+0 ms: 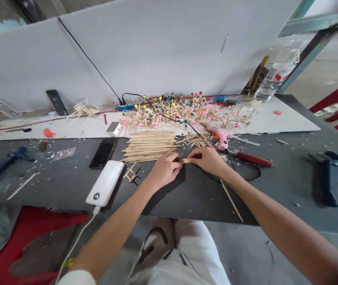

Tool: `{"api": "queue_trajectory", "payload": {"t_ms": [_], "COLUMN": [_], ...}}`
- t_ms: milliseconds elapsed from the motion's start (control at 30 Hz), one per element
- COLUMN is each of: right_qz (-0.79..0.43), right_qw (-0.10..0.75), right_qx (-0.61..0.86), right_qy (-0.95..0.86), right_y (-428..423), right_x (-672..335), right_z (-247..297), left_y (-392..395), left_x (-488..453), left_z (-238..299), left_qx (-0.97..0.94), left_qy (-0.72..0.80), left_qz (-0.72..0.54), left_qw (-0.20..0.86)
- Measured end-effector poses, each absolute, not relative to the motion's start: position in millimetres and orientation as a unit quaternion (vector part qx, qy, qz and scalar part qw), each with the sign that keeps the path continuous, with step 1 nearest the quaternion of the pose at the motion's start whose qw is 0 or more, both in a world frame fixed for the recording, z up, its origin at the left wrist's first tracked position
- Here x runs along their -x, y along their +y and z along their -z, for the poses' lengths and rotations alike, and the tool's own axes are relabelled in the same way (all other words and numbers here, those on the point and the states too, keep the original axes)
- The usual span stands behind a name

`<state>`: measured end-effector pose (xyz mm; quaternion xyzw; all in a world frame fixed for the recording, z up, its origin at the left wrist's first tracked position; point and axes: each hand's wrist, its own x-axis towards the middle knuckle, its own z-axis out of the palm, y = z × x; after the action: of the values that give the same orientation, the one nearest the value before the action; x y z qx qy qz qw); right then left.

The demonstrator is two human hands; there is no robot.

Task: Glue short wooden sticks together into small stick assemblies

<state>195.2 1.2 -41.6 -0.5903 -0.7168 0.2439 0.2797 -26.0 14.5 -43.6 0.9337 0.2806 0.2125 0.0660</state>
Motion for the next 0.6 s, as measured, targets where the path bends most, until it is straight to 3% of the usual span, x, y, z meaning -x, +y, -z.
{"api": "queue_trajectory", "payload": {"t_ms": [600], "right_qz": [-0.251], "right_qw": [0.251], "right_qx": [0.616], "right_qy": [-0.703], "right_y": [7.4], "right_x": [-190.5], "right_z": [38.9], "left_y": [12.7], "left_x": [20.0], "left_z": [36.7], "left_qx": [-0.939], "left_qy": [0.299], "left_qz": [-0.154], "left_qw": [0.066]}}
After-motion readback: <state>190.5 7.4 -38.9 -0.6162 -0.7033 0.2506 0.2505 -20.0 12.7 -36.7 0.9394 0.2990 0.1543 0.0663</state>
